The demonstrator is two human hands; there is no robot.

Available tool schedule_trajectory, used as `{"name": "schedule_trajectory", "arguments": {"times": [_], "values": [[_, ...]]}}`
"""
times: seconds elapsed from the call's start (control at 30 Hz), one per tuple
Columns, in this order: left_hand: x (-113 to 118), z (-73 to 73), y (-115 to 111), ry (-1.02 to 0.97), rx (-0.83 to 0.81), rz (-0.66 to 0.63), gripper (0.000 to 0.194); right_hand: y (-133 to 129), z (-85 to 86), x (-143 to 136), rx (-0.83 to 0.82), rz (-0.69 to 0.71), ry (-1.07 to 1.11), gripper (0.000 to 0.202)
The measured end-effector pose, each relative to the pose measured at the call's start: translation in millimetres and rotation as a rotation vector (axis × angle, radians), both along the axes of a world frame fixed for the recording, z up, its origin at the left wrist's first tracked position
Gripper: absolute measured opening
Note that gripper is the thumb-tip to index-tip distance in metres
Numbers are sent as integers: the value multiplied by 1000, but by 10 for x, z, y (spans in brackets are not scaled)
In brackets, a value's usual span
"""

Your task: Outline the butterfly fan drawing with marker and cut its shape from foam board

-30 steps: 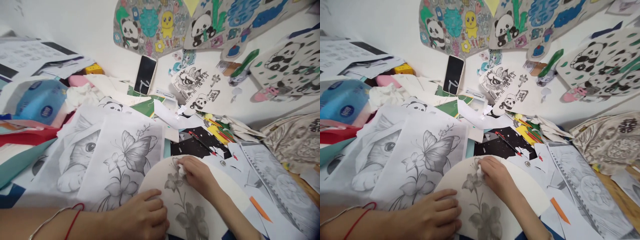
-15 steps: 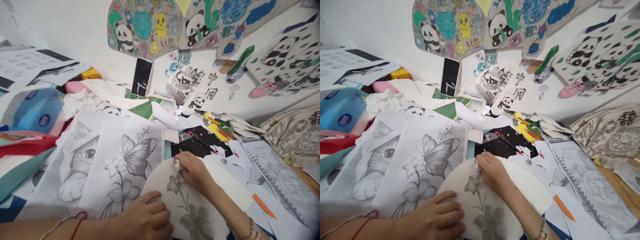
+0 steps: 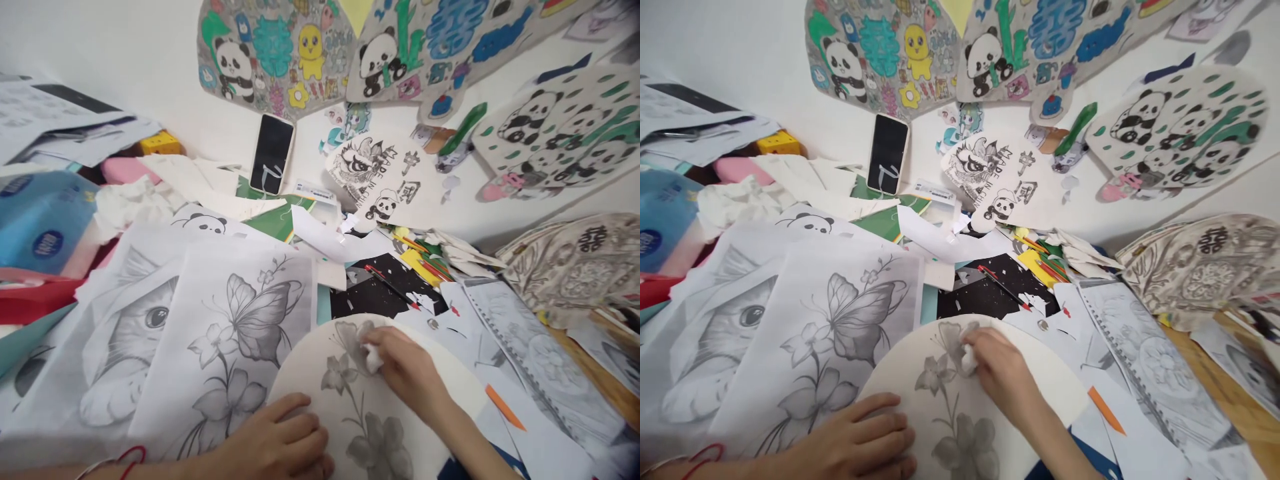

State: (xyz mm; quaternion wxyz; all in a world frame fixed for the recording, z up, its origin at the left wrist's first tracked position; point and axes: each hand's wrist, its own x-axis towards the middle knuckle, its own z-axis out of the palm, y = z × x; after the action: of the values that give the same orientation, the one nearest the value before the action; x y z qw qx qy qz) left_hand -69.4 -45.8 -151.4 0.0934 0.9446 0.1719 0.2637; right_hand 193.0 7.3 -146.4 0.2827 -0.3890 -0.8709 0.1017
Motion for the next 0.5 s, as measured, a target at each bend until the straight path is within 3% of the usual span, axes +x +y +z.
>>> {"name": "schedule_trajectory", "arguments": {"times": [0.13, 0.5], "values": [[8, 13, 12, -35, 8, 18, 16, 64, -113, -88, 62, -53, -55, 31], [8, 28, 20, -43, -10, 0, 25, 138, -132, -97, 90, -113, -89, 31]]}}
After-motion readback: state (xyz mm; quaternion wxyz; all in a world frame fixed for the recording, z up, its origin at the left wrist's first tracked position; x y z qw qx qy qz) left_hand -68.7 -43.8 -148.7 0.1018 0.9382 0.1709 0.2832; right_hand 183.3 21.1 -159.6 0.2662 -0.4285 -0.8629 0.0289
